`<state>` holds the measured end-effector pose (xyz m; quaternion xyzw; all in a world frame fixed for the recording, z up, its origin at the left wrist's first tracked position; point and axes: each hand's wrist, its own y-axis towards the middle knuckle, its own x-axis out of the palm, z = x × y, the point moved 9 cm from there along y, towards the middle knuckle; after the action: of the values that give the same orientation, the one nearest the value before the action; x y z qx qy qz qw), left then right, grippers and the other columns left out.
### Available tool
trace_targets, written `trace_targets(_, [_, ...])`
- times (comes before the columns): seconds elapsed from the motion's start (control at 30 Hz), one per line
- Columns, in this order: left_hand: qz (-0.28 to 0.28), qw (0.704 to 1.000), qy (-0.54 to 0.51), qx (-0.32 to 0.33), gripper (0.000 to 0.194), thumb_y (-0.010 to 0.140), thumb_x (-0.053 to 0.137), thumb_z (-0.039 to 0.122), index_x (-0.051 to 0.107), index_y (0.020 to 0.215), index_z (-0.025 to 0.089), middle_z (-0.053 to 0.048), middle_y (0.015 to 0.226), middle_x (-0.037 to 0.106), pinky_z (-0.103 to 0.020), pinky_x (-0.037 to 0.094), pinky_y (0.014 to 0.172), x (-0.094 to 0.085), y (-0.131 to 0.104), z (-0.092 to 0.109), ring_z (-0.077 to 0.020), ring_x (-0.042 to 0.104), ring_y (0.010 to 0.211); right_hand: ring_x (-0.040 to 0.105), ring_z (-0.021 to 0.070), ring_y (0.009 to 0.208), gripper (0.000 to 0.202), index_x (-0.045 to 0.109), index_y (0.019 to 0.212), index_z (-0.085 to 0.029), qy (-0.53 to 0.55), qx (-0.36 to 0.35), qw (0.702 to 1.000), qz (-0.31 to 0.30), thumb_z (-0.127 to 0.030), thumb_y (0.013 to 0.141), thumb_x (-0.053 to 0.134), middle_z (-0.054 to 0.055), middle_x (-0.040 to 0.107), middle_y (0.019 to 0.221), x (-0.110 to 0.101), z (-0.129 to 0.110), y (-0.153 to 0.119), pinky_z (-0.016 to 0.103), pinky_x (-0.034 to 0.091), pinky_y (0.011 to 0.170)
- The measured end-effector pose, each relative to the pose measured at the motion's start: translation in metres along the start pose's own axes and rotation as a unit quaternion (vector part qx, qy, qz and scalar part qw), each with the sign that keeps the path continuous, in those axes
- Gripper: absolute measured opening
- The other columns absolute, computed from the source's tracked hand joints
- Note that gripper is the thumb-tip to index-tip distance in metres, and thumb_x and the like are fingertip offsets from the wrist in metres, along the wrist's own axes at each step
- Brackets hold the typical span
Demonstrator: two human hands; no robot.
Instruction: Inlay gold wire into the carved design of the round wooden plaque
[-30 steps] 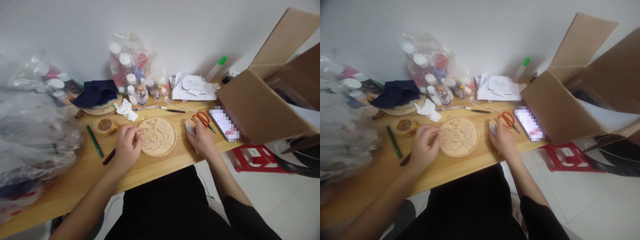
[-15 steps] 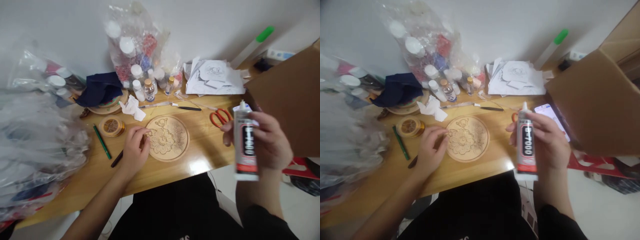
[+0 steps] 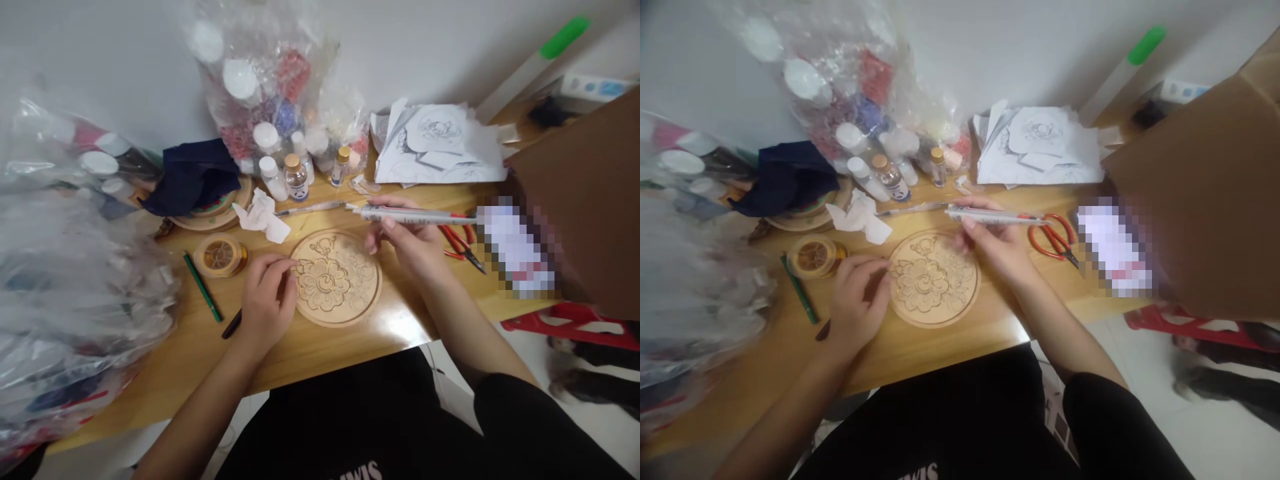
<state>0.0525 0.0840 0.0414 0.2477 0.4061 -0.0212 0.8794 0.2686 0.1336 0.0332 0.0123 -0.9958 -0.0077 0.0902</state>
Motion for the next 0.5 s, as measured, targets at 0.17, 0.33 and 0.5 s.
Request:
trace_targets(0.17, [0.0, 1.0, 0.025, 0.015, 0.019, 0.09, 0.055, 0.015, 0.062, 0.106, 0.022, -0.005, 0.098, 0.06, -0.035, 0.055, 0.082, 0.001, 0.002, 0.0, -0.0182, 0.062, 0.091, 0.051, 0.009, 0.048, 0.042, 0.068, 0.086, -0.021, 0.021, 0.024, 0.996, 0.082, -0.059, 0.071, 0.076, -0.004, 0.059, 0.058, -0.025, 0.01, 0.006, 0.025, 0.04, 0.047])
trace_targets(0.33, [-0.02, 0.996, 0.069, 0.051, 0.023, 0.09, 0.056, 0.018, 0.062, 0.112, 0.022, -0.009, 0.102, 0.064, -0.044, 0.055, 0.087, -0.003, 0.007, 0.008, -0.0251, 0.063, 0.097, 0.042, 0.0064, 0.043, 0.044, 0.065, 0.067, -0.02, 0.075, 0.06, 0.993, 0.068, -0.063, 0.069, 0.073, -0.006, 0.05, 0.047, -0.02, 0.019, 0.007, 0.026, 0.03, 0.046])
trace_targets(0.5, [-0.065, 0.993, 0.089, 0.047, 0.022, 0.094, 0.053, 0.029, 0.063, 0.112, 0.022, -0.01, 0.118, 0.065, -0.05, 0.053, 0.096, 0.0, 0.037, 0.013, -0.0292, 0.063, 0.111, 0.041, 0.0062, 0.044, 0.046, 0.064, 0.065, -0.019, 0.088, 0.089, 0.992, 0.027, -0.064, 0.069, 0.072, -0.006, 0.051, 0.047, -0.007, 0.025, 0.004, 0.026, 0.032, 0.048])
